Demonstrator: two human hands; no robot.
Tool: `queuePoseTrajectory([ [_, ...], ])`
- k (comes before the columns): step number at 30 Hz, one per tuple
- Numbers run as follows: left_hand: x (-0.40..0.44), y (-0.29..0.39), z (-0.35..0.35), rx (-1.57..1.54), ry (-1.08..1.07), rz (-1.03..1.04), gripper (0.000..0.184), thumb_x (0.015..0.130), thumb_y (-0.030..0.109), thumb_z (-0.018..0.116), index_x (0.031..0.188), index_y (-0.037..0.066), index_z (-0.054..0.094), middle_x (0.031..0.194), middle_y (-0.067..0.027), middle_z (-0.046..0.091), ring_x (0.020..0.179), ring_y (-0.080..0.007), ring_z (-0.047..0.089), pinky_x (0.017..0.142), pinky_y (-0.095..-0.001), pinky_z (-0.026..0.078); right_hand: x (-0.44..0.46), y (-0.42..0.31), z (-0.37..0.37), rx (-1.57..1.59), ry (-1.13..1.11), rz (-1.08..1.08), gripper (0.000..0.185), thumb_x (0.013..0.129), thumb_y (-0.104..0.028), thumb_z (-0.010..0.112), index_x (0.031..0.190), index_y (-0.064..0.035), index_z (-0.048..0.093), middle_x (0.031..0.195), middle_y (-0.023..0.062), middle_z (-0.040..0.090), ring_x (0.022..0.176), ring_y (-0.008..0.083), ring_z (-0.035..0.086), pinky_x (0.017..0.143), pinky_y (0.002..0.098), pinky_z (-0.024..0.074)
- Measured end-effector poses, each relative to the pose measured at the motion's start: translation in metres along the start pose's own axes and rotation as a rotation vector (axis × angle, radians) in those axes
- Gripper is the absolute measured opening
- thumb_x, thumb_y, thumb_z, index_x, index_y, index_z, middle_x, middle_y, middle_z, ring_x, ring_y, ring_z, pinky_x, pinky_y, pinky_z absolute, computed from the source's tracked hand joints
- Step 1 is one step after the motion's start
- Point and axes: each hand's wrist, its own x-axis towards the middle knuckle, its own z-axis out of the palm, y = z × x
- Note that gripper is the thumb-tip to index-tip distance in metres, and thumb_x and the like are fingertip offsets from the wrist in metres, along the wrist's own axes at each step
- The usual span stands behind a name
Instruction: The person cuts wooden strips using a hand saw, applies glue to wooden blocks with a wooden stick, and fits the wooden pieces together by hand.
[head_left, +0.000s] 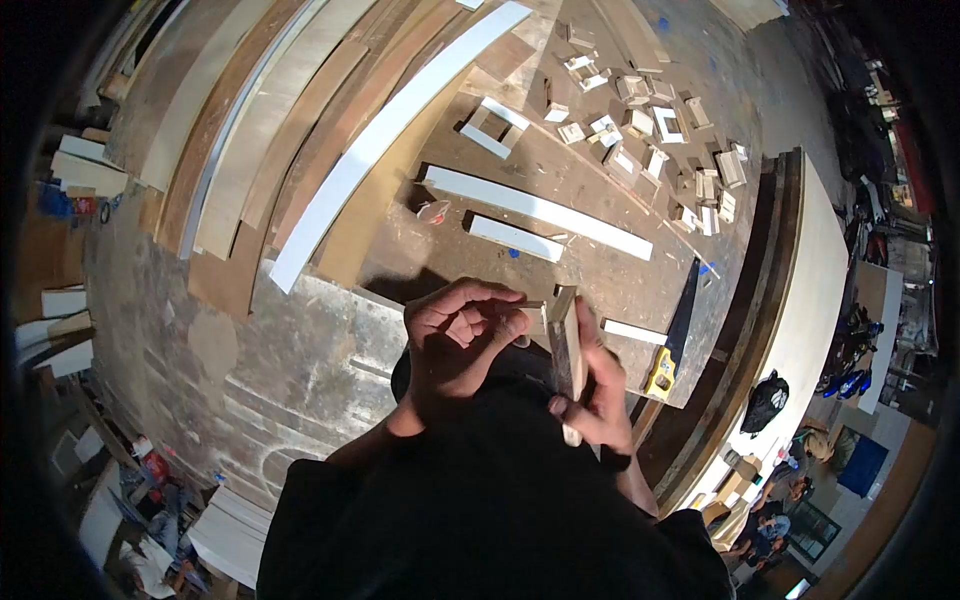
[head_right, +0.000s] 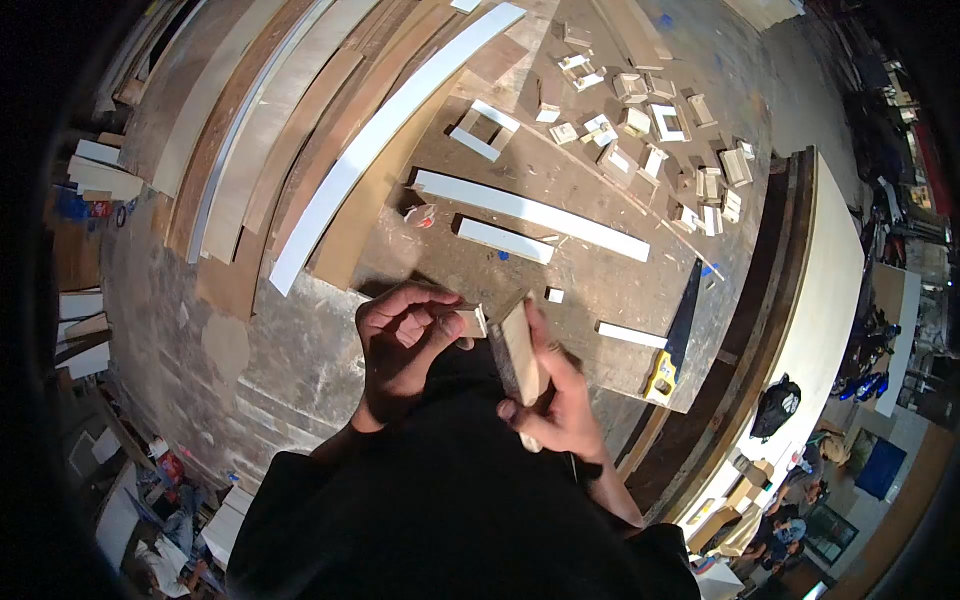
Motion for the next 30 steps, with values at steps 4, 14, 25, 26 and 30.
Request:
queuePoseTrajectory([
  [4,-0.001,0.002,0.002,0.037,0.001,0.074,0.02,0.087,-0.005,0.071,0.105,-0.007,0.066,0.097,-0.0133,0.07,0.088,-0.0168,0.07,0.076,-0.0291,0.06,-0.008,0.001,0.003,0.398,0.172,0.18,0.078,0.077,-0.023,0.074,0.143,0.0047,0.046,0.162,0.0281,0.016,0.15,0.0365,0.02,0.119,0.0434,0.0159],
  [14,-0.002,-0.004,0.012,0.112,-0.054,0.051,0.015,0.087,0.0,0.072,0.097,-0.008,0.065,0.093,-0.0133,0.07,0.087,-0.0137,0.069,0.077,-0.0269,0.056,0.012,-0.014,0.003,0.196,0.059,0.206,0.11,0.072,-0.04,0.07,0.153,0.0121,0.016,0.153,0.029,0.035,0.139,0.0313,0.041,0.115,0.0377,0.0275],
  [25,0.01,-0.002,0.025,0.005,-0.108,-0.063,0.013,0.092,-0.005,0.06,0.104,-0.007,0.063,0.098,-0.0112,0.07,0.093,-0.013,0.068,0.079,-0.0269,0.055,0.026,-0.022,-0.016,-0.029,0.071,0.081,0.104,0.072,-0.034,0.073,0.151,0.0123,0.023,0.152,0.0294,0.037,0.139,0.0327,0.042,0.115,0.0375,0.0287],
  [26,0.015,0.006,0.019,0.156,-0.113,-0.089,0.014,0.091,-0.006,0.06,0.105,-0.007,0.063,0.099,-0.0106,0.07,0.092,-0.0126,0.068,0.078,-0.0272,0.054,0.021,-0.019,-0.015,0.012,0.085,0.083,0.104,0.071,-0.034,0.073,0.15,0.0127,0.023,0.151,0.0299,0.038,0.139,0.0327,0.042,0.115,0.0373,0.029],
  [30,0.005,-0.013,0.029,0.027,-0.188,-0.006,0.012,0.091,-0.008,0.057,0.102,-0.006,0.062,0.097,-0.0103,0.07,0.09,-0.0114,0.066,0.077,-0.0264,0.054,0.032,-0.031,-0.018,0.139,0.107,0.188,0.106,0.069,-0.032,0.073,0.15,0.0139,0.022,0.152,0.0312,0.035,0.142,0.0343,0.038,0.116,0.0379,0.0269],
])
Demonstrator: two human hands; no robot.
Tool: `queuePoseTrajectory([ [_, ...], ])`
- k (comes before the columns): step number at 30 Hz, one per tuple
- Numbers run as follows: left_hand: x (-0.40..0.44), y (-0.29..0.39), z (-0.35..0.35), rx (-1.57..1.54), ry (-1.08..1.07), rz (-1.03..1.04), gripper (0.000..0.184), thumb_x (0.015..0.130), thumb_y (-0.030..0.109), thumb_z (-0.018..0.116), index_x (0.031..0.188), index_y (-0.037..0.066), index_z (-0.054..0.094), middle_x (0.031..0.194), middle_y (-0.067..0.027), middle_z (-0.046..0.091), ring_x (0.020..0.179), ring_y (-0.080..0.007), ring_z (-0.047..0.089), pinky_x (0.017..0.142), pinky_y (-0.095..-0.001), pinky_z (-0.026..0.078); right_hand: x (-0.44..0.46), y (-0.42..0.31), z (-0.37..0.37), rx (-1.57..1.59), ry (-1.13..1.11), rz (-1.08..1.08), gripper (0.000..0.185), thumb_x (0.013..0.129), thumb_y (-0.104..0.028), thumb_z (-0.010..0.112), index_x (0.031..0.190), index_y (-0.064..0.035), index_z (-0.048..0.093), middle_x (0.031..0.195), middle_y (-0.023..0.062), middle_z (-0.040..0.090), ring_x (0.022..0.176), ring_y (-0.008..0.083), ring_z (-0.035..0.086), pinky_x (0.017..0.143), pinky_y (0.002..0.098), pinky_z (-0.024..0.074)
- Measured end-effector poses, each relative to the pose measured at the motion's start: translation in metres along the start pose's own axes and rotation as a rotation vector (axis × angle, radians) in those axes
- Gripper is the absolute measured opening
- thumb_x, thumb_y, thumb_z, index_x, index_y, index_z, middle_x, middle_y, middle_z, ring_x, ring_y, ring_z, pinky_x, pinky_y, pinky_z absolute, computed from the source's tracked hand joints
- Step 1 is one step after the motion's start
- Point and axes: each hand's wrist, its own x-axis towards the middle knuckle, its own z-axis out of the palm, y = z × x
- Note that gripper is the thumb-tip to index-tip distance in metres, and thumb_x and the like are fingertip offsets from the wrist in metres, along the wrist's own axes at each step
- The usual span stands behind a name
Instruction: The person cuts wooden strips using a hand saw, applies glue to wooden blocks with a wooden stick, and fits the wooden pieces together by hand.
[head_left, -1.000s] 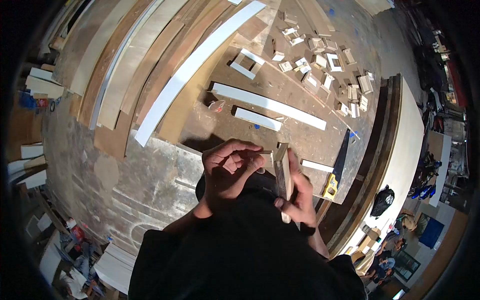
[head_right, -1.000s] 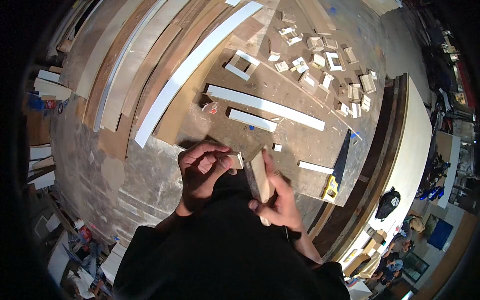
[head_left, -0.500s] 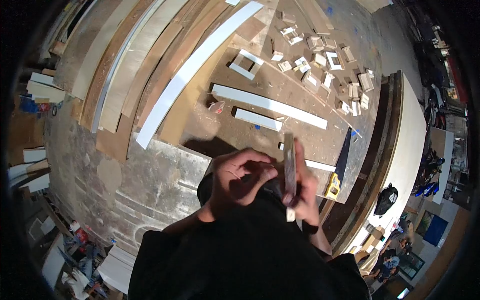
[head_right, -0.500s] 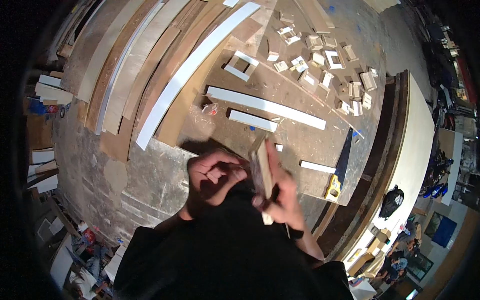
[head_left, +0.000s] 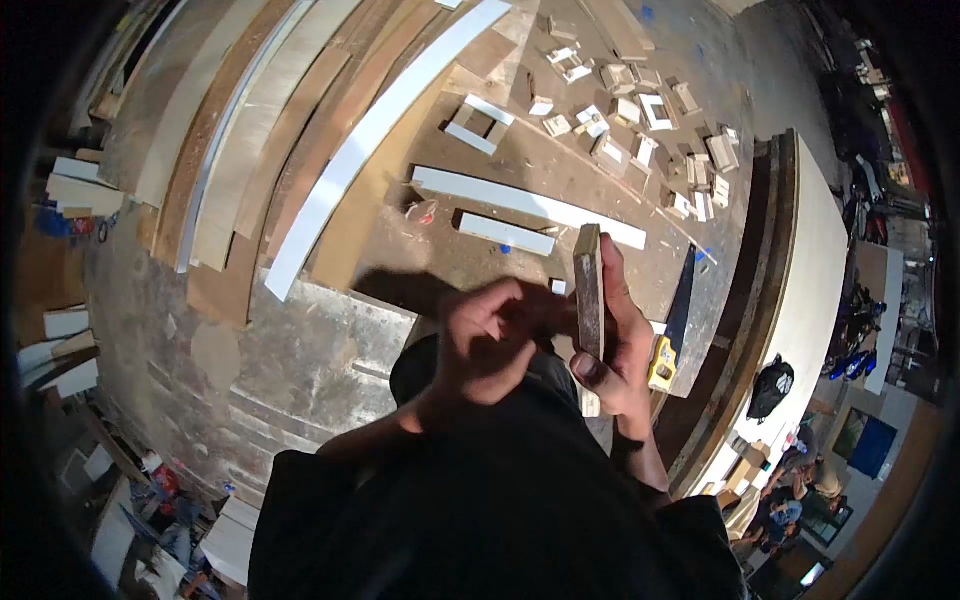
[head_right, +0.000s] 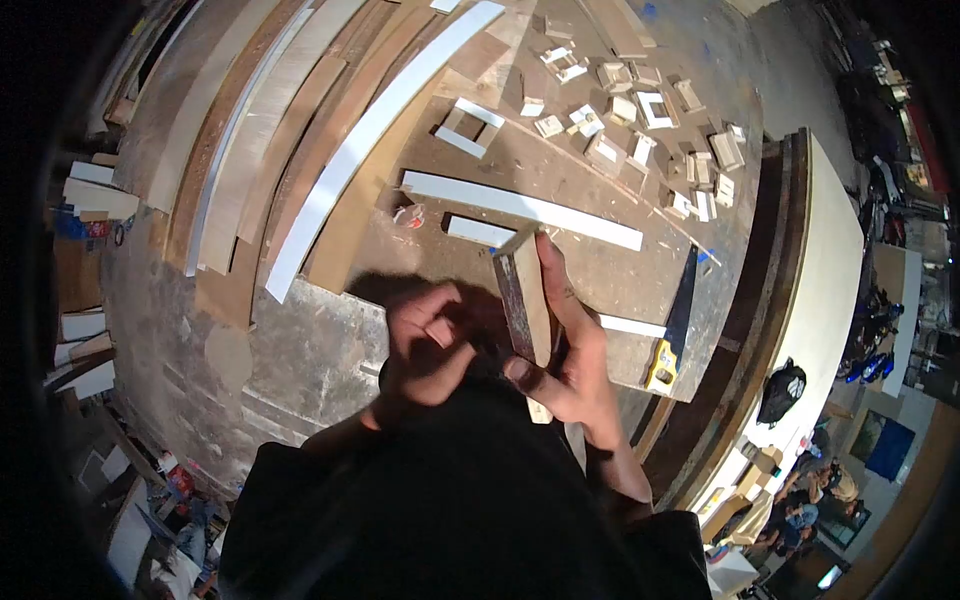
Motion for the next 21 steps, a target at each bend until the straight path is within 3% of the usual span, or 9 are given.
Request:
queuePoseTrajectory([
  [3,0.009,0.012,-0.008,0.022,0.094,-0.069,0.014,0.09,-0.008,0.057,0.104,-0.006,0.062,0.095,-0.0076,0.069,0.087,-0.0082,0.064,0.07,-0.0236,0.053,-0.006,0.006,0.005,-0.063,-0.016,-0.122,0.106,0.07,-0.031,0.072,0.15,0.0139,0.02,0.153,0.0318,0.033,0.142,0.0336,0.037,0.116,0.0383,0.0269],
  [5,0.003,0.008,-0.008,0.069,-0.06,-0.107,0.013,0.091,-0.008,0.056,0.101,-0.004,0.063,0.095,-0.0075,0.069,0.081,-0.0072,0.064,0.064,-0.0214,0.053,0.003,0.002,-0.004,-0.095,0.014,-0.082,0.103,0.072,-0.029,0.072,0.151,0.0124,0.021,0.155,0.0287,0.032,0.144,0.0343,0.035,0.118,0.0398,0.023],
  [7,0.008,0.013,0.002,-0.007,0.1,-0.166,0.011,0.089,-0.006,0.063,0.099,-0.003,0.065,0.093,-0.0063,0.069,0.072,-0.0066,0.064,0.057,-0.0201,0.051,0.006,-0.007,0.002,0.142,0.01,0.008,0.101,0.071,-0.025,0.071,0.151,0.0121,0.022,0.156,0.0274,0.032,0.145,0.0342,0.033,0.119,0.0401,0.0208],
  [9,0.016,0.026,-0.004,0.139,0.142,-0.063,0.011,0.089,-0.002,0.068,0.101,-0.002,0.066,0.088,-0.0051,0.07,0.07,-0.0054,0.064,0.056,-0.0193,0.05,-0.01,0.008,-0.003,-0.011,-0.037,-0.048,0.101,0.071,-0.025,0.072,0.151,0.0124,0.022,0.157,0.0269,0.03,0.146,0.0331,0.031,0.119,0.0401,0.0198],
  [10,0.014,0.017,-0.002,0.013,0.182,-0.045,0.014,0.089,0.001,0.071,0.102,-0.002,0.066,0.084,-0.0046,0.07,0.065,-0.0036,0.061,0.053,-0.0187,0.048,-0.011,0.013,-0.004,-0.084,-0.061,-0.112,0.101,0.071,-0.025,0.073,0.151,0.0126,0.023,0.158,0.0266,0.029,0.147,0.0324,0.03,0.119,0.04,0.019],
  [11,0.01,0.014,-0.01,0.117,0.102,-0.111,0.016,0.088,-0.001,0.071,0.104,-0.003,0.067,0.085,-0.0052,0.071,0.063,-0.0028,0.058,0.052,-0.0183,0.045,-0.009,0.013,-0.013,-0.142,-0.084,-0.096,0.1,0.072,-0.026,0.072,0.152,0.0106,0.023,0.159,0.0258,0.028,0.148,0.0314,0.028,0.119,0.0398,0.0179],
  [15,0.009,0.014,-0.012,0.071,0.133,-0.083,0.022,0.086,-0.002,0.072,0.106,-0.004,0.064,0.096,-0.0108,0.071,0.065,-0.0069,0.061,0.048,-0.021,0.045,-0.013,0.024,-0.01,0.175,0.091,-0.023,0.097,0.077,-0.033,0.071,0.153,0.0067,0.024,0.162,0.0238,0.021,0.149,0.0297,0.024,0.119,0.0381,0.0167],
  [19,0.01,0.023,-0.011,0.045,0.166,-0.163,0.017,0.087,-0.002,0.072,0.103,-0.003,0.067,0.088,-0.0059,0.072,0.068,-0.0042,0.061,0.053,-0.0191,0.047,-0.02,0.022,0.0,0.217,0.082,-0.018,0.093,0.077,-0.034,0.071,0.152,0.0035,0.031,0.163,0.0236,0.018,0.15,0.0322,0.019,0.12,0.0412,0.0124],
  [21,0.009,0.021,-0.014,0.064,0.145,-0.153,0.016,0.087,-0.001,0.072,0.103,-0.003,0.067,0.088,-0.0056,0.071,0.068,-0.0041,0.062,0.053,-0.0193,0.047,-0.019,0.023,0.006,0.159,0.011,-0.101,0.091,0.076,-0.031,0.072,0.149,0.0071,0.035,0.161,0.0265,0.021,0.15,0.0339,0.019,0.119,0.0428,0.0132],
])
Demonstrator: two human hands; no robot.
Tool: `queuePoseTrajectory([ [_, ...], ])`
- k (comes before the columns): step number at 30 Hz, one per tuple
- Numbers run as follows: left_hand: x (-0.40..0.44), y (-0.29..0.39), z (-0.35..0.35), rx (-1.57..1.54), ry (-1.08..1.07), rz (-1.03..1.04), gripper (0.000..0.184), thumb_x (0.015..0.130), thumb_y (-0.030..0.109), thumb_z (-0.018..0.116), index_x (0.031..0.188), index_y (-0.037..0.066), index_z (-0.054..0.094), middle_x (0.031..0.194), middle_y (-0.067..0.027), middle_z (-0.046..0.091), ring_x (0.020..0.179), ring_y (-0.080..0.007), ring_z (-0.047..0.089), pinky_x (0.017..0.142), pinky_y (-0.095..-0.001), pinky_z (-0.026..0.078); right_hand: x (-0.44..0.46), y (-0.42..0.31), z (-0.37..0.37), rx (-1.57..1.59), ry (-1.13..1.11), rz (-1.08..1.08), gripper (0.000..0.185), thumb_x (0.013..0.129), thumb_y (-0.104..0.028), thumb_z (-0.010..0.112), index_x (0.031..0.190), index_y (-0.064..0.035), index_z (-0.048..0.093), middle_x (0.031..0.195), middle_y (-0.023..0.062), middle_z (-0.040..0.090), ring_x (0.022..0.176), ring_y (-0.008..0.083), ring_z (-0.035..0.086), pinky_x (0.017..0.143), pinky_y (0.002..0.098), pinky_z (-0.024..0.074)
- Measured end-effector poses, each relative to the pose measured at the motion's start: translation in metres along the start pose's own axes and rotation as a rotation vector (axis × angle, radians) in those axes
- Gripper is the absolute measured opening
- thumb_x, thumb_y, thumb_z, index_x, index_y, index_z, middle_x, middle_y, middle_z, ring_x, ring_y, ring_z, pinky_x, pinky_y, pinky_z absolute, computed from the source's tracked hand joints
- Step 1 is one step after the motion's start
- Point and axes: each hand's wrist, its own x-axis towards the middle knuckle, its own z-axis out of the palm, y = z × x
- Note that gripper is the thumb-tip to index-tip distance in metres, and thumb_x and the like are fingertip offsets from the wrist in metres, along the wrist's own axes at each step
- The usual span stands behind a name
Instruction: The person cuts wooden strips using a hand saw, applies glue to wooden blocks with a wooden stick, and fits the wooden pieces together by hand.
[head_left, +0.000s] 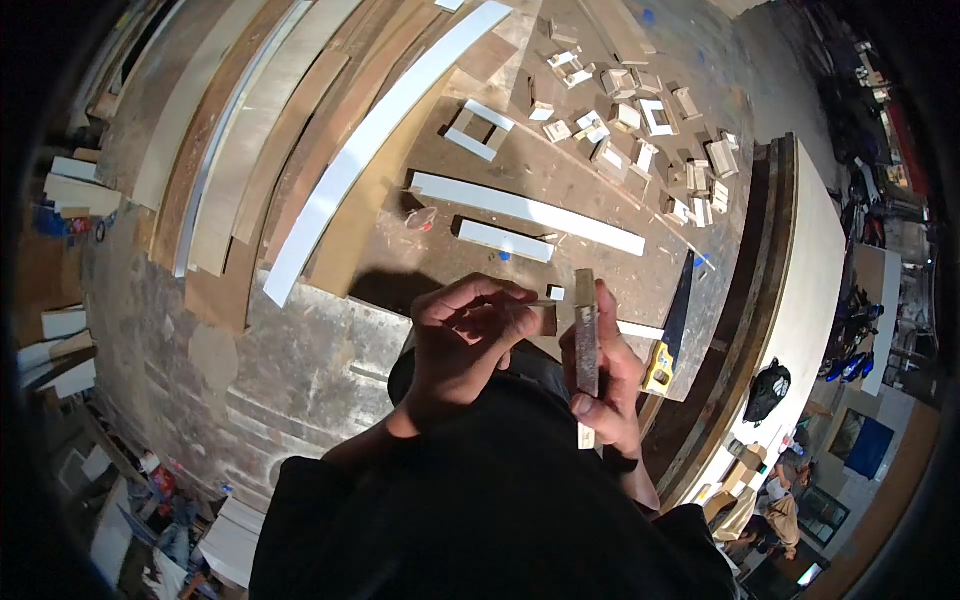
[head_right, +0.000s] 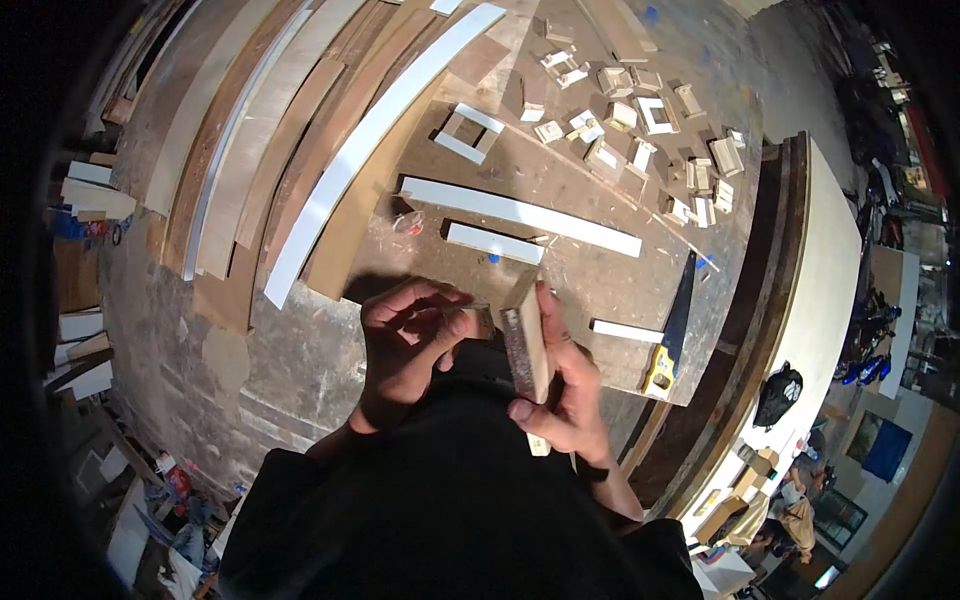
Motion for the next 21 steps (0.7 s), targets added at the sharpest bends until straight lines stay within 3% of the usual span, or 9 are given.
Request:
queuePoseTrajectory([
  [2,0.0,-0.004,0.0,0.018,-0.023,0.014,0.015,0.088,-0.001,0.072,0.102,-0.003,0.067,0.087,-0.0054,0.071,0.069,-0.0041,0.062,0.053,-0.0195,0.047,0.007,-0.002,0.001,-0.056,-0.042,-0.07,0.089,0.075,-0.029,0.073,0.147,0.0093,0.037,0.16,0.0283,0.022,0.15,0.0349,0.019,0.119,0.0437,0.0134],
  [6,0.005,-0.001,0.001,0.046,0.086,0.031,0.012,0.089,0.002,0.071,0.099,-0.003,0.066,0.085,-0.0043,0.071,0.067,-0.0026,0.06,0.052,-0.0188,0.044,0.017,-0.012,0.012,-0.002,0.027,0.182,0.094,0.071,-0.021,0.074,0.149,0.0102,0.031,0.154,0.0288,0.035,0.144,0.0322,0.036,0.117,0.0399,0.0238],
  [7,0.005,0.001,0.0,0.042,0.076,0.014,0.012,0.089,0.001,0.071,0.1,-0.003,0.066,0.086,-0.0046,0.071,0.069,-0.0034,0.061,0.053,-0.0194,0.046,0.011,-0.001,0.01,-0.182,-0.012,0.014,0.097,0.071,-0.024,0.073,0.15,0.0112,0.027,0.151,0.0282,0.04,0.138,0.0312,0.043,0.114,0.0384,0.0287],
  [11,-0.006,-0.002,0.004,0.006,-0.044,-0.048,0.011,0.089,-0.001,0.069,0.1,-0.002,0.065,0.092,-0.0066,0.072,0.08,-0.0075,0.066,0.068,-0.0225,0.053,0.028,-0.022,0.005,-0.15,-0.009,0.15,0.105,0.069,-0.028,0.074,0.151,0.0117,0.022,0.151,0.0289,0.04,0.139,0.0317,0.042,0.115,0.0376,0.0285],
  [14,0.01,0.003,-0.002,0.058,0.031,-0.038,0.011,0.085,-0.003,0.068,0.096,-0.002,0.064,0.094,-0.0068,0.072,0.082,-0.009,0.066,0.072,-0.0249,0.054,0.013,-0.014,0.007,-0.402,-0.065,-0.05,0.103,0.069,-0.029,0.072,0.151,0.0103,0.024,0.153,0.0294,0.037,0.137,0.0321,0.045,0.113,0.0378,0.0324],
  [17,-0.01,-0.019,0.002,0.216,-0.065,0.081,0.009,0.087,-0.002,0.064,0.096,-0.003,0.064,0.091,-0.0058,0.071,0.081,-0.0084,0.065,0.073,-0.0244,0.053,0.033,-0.034,0.006,-0.218,-0.007,0.106,0.1,0.069,-0.028,0.072,0.149,0.0121,0.027,0.153,0.0286,0.037,0.139,0.0312,0.042,0.115,0.0377,0.0298],
  [18,-0.002,-0.004,0.009,-0.181,-0.112,0.078,0.01,0.087,-0.005,0.063,0.096,-0.004,0.065,0.091,-0.0065,0.071,0.083,-0.0083,0.065,0.076,-0.0246,0.053,0.037,-0.036,0.009,-0.165,0.021,0.093,0.099,0.069,-0.028,0.072,0.149,0.013,0.028,0.153,0.0285,0.037,0.139,0.0315,0.042,0.115,0.0379,0.0292],
  [20,0.004,0.012,-0.004,0.196,-0.005,0.025,0.011,0.087,-0.006,0.061,0.097,-0.004,0.065,0.093,-0.0069,0.071,0.084,-0.0093,0.066,0.076,-0.0256,0.054,0.018,-0.021,0.008,-0.255,-0.047,-0.003,0.1,0.07,-0.027,0.072,0.149,0.0124,0.027,0.153,0.0276,0.037,0.142,0.0314,0.039,0.117,0.0375,0.0258],
  [21,-0.001,0.0,0.002,0.034,-0.026,0.047,0.013,0.088,-0.007,0.059,0.099,-0.004,0.066,0.094,-0.0071,0.072,0.082,-0.0095,0.066,0.075,-0.025,0.053,0.023,-0.026,0.005,-0.149,-0.068,0.031,0.099,0.071,-0.026,0.072,0.15,0.0119,0.026,0.154,0.0263,0.036,0.144,0.0307,0.035,0.118,0.037,0.0227],
])
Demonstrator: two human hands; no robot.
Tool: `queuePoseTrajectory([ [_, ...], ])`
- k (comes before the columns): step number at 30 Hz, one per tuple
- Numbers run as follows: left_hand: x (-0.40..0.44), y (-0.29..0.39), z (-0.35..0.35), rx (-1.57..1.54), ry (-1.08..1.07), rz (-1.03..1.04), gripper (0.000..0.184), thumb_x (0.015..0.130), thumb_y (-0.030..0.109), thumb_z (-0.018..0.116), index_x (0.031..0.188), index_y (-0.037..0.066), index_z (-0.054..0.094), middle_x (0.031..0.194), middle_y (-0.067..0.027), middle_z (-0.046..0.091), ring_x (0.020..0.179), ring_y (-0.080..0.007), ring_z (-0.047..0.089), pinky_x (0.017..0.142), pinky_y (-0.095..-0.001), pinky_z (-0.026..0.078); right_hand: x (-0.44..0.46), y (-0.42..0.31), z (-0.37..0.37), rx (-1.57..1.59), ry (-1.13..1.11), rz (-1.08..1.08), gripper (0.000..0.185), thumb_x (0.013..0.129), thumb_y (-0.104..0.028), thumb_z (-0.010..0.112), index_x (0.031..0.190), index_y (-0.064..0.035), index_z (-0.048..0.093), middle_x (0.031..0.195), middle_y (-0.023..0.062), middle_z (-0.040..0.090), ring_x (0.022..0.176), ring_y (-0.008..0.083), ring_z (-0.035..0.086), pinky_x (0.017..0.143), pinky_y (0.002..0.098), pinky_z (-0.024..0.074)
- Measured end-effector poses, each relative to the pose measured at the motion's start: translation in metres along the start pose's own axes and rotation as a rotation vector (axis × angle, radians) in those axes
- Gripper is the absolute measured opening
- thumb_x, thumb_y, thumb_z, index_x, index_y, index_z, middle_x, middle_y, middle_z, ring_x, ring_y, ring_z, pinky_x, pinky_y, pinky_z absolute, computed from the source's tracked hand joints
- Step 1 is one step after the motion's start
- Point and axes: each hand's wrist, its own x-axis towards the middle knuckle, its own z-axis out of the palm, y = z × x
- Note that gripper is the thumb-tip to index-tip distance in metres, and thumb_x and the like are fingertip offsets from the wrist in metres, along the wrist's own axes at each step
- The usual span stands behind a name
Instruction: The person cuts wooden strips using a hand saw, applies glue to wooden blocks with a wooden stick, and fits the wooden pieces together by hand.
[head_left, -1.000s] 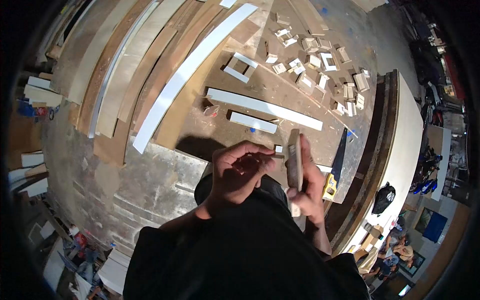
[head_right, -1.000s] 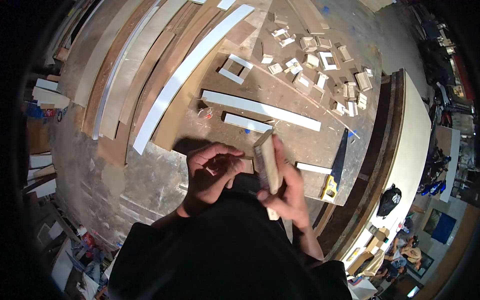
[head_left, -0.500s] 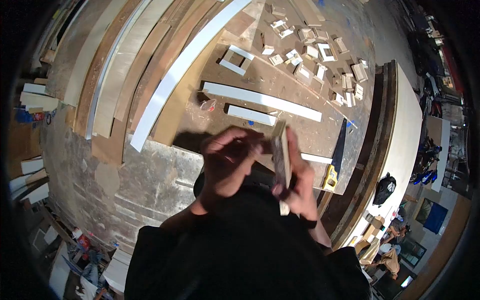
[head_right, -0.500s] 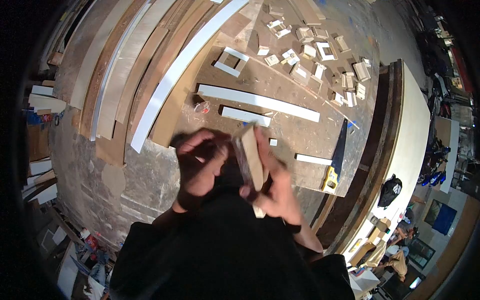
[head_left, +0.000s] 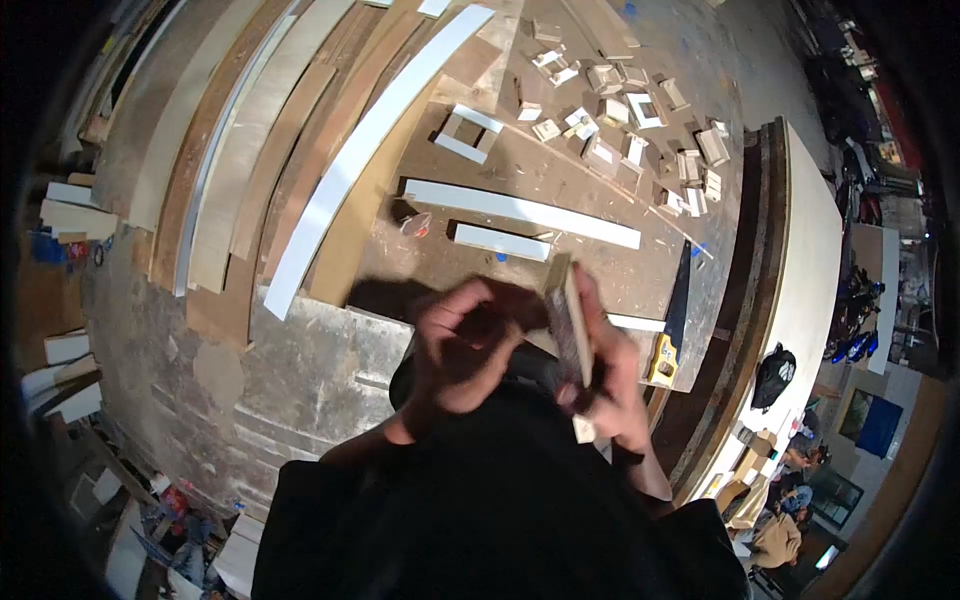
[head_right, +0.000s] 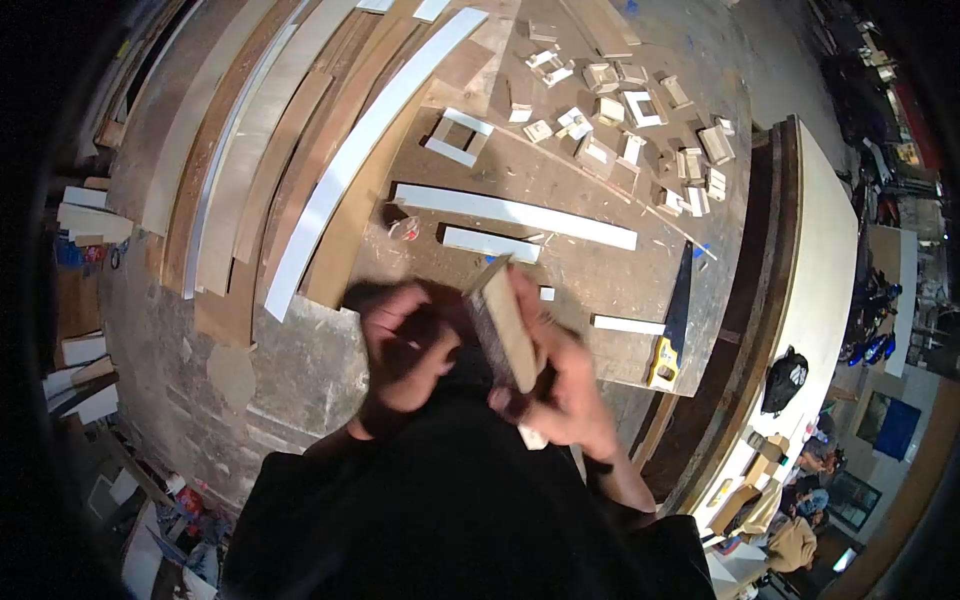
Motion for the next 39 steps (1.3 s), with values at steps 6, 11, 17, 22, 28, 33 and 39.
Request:
queuePoseTrajectory([
  [6,0.014,0.017,-0.008,-0.002,0.045,0.048,0.012,0.089,-0.001,0.069,0.101,-0.002,0.067,0.082,-0.0041,0.07,0.06,-0.0036,0.055,0.05,-0.0188,0.04,-0.006,0.007,-0.007,-0.084,-0.031,0.019,0.097,0.07,-0.024,0.074,0.151,0.008,0.03,0.154,0.0244,0.038,0.142,0.0335,0.039,0.117,0.0377,0.0242],
  [11,0.007,0.026,-0.012,-0.164,0.043,-0.075,0.013,0.09,-0.001,0.069,0.103,-0.003,0.068,0.074,-0.0021,0.064,0.056,-0.0019,0.048,0.048,-0.0196,0.036,-0.01,0.007,-0.015,0.176,0.197,0.163,0.105,0.068,-0.034,0.074,0.154,0.0026,0.026,0.157,0.0192,0.036,0.132,0.0242,0.047,0.107,0.0317,0.0344],
  [17,0.012,0.013,-0.021,-0.528,-0.134,-0.135,0.02,0.095,0.01,0.064,0.109,-0.005,0.064,0.063,0.0009,0.05,0.048,-0.0032,0.036,0.046,-0.0211,0.03,-0.003,0.009,0.002,0.103,0.164,0.108,0.1,0.07,-0.03,0.073,0.15,0.0107,0.028,0.159,0.0245,0.028,0.146,0.0298,0.031,0.118,0.0378,0.0204],
  [22,0.009,0.016,-0.021,-0.562,-0.062,-0.18,0.024,0.095,0.008,0.063,0.114,-0.006,0.061,0.069,0.0008,0.055,0.049,-0.0019,0.037,0.046,-0.0208,0.031,0.003,-0.005,0.007,0.063,0.12,0.021,0.1,0.068,-0.02,0.076,0.15,0.0125,0.027,0.158,0.0255,0.03,0.144,0.0319,0.035,0.117,0.0393,0.0243],
  [28,0.007,0.019,-0.02,-0.387,-0.015,-0.093,0.027,0.09,0.003,0.07,0.116,-0.001,0.065,0.078,-0.0057,0.068,0.055,-0.0024,0.047,0.046,-0.0191,0.034,0.008,0.0,0.012,-0.106,0.064,-0.15,0.101,0.07,-0.023,0.079,0.149,0.0135,0.027,0.152,0.0295,0.038,0.138,0.0342,0.044,0.114,0.0406,0.0309],
  [33,0.002,0.014,-0.019,-0.155,-0.064,0.021,0.029,0.085,0.002,0.076,0.111,-0.003,0.065,0.086,-0.0099,0.07,0.063,-0.0058,0.058,0.049,-0.0199,0.043,0.006,0.008,0.02,-0.076,0.033,-0.154,0.103,0.073,-0.03,0.079,0.149,0.0142,0.025,0.15,0.0311,0.039,0.137,0.0354,0.046,0.112,0.0407,0.0328],
  [39,-0.002,0.011,-0.012,-0.062,-0.063,0.279,0.026,0.082,-0.005,0.076,0.106,-0.007,0.065,0.098,-0.015,0.072,0.079,-0.0135,0.07,0.064,-0.0241,0.058,0.002,0.009,0.029,0.067,-0.008,0.005,0.112,0.083,-0.041,0.07,0.156,0.0028,-0.004,0.142,0.023,0.045,0.103,0.0287,0.061,0.09,0.038,0.0499],
])
